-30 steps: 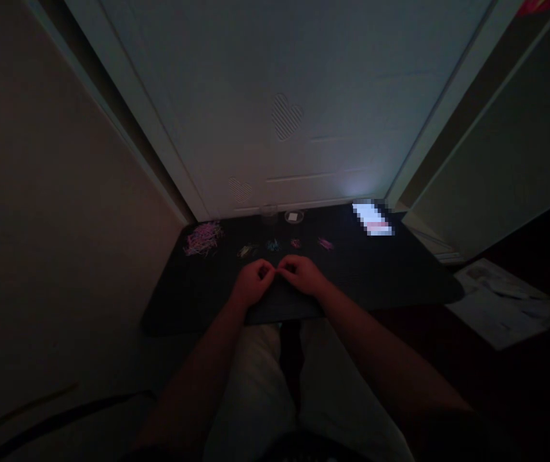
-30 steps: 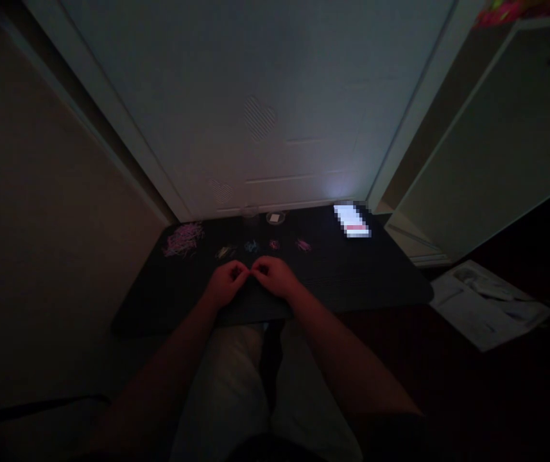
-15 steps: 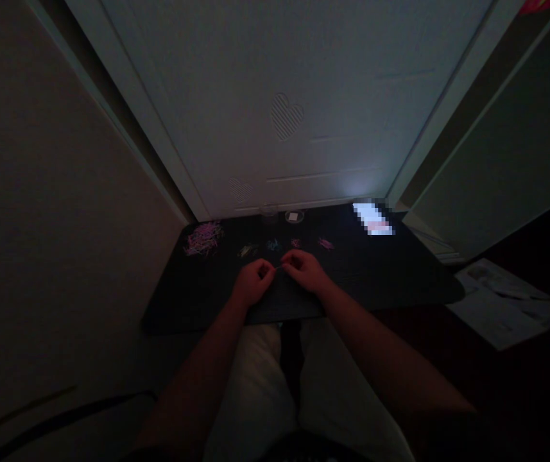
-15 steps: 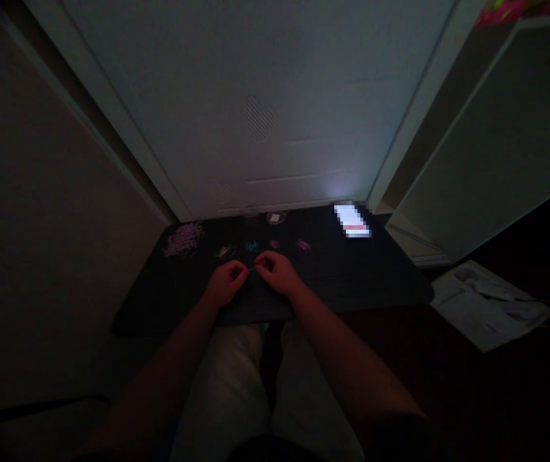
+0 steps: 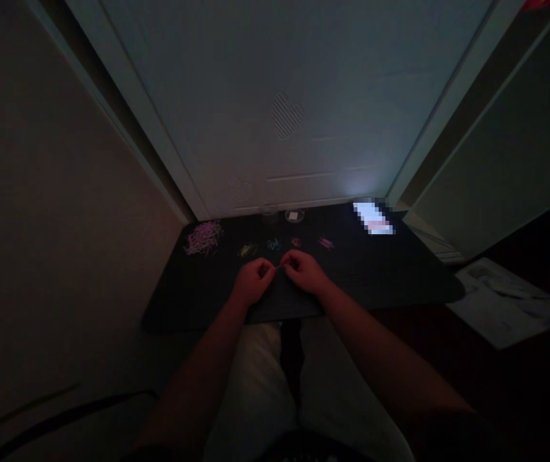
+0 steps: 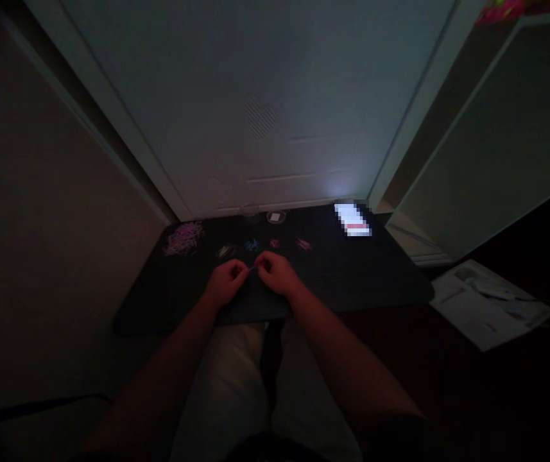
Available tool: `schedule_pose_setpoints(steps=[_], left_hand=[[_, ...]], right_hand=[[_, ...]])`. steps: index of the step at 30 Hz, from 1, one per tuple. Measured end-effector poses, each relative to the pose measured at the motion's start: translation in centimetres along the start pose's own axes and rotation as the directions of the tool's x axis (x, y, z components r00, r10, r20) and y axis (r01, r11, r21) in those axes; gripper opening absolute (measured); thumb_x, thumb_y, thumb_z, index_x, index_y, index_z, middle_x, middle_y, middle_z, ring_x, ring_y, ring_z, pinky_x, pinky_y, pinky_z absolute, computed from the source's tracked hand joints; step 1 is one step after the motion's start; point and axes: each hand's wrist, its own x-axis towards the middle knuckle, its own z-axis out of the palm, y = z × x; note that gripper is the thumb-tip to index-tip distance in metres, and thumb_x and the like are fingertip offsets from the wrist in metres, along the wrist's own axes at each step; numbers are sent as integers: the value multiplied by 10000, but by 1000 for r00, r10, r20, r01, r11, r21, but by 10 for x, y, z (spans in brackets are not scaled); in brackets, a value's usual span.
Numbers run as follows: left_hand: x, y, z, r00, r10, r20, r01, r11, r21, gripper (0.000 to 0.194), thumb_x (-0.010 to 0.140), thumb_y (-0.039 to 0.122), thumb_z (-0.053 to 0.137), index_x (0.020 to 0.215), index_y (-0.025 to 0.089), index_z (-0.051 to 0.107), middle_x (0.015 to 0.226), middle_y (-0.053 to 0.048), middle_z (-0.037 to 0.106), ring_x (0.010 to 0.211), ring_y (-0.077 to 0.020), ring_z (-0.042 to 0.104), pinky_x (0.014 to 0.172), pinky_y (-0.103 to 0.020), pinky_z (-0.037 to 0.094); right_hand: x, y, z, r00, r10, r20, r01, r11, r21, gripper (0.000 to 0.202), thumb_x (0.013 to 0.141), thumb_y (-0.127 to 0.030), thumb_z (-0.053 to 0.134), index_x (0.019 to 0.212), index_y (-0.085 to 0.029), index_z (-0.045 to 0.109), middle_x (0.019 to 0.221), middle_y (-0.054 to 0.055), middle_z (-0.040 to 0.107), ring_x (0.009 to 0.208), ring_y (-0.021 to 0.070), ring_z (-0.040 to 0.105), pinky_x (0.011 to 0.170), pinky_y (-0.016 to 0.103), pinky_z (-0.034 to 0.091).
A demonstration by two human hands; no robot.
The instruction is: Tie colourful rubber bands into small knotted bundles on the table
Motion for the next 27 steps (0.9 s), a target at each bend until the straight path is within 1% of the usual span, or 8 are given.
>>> schedule_pose_setpoints(steps=[3,8,13,20,27], left_hand=[[0,0,1,1000,1,-10,-1,1000,-13,207,776,354,531,768,164,611,657,-1,611,587,-114,539,539,-224,402],[-1,3,0,1000,-5,-14,5,1000,-17,195,777,345,534,765,166,609,662,-1,618,584,-114,543,547,-227,411],[-1,4,-1,1000,2,-23,-3,1000,-26,196,776,346,539,778,165,616,667,-4,618,593,-117,551,566,-233,429],[0,0,0,1000,8,-17,-8,1000,-20,220,794,354,519,816,163,626,674,-7,624,610,-124,560,566,-234,426],[0,-3,0,1000,10,-14,-11,1000,-19,170,777,249,510,864,166,630,713,-7,632,624,-119,560,561,-226,419]], right_hand=[[0,-1,0,1000,-14,11,14,1000,-4,92,717,-156,521,787,-173,578,658,-21,554,605,103,490,584,220,381],[-1,-2,-1,1000,-20,16,21,999,-26,60,735,-184,519,747,-171,576,644,-22,552,590,100,481,569,217,367],[-1,-2,-2,999,-28,26,29,999,-19,57,726,-175,517,726,-171,574,644,-23,553,598,101,484,578,220,368],[0,-2,-1,1000,-8,6,8,1000,-10,43,713,-167,517,703,-170,559,628,-26,541,589,98,468,569,213,359],[-1,0,0,1000,-21,-10,21,1000,-15,35,702,-162,522,704,-172,556,629,-26,536,597,99,474,573,213,363]])
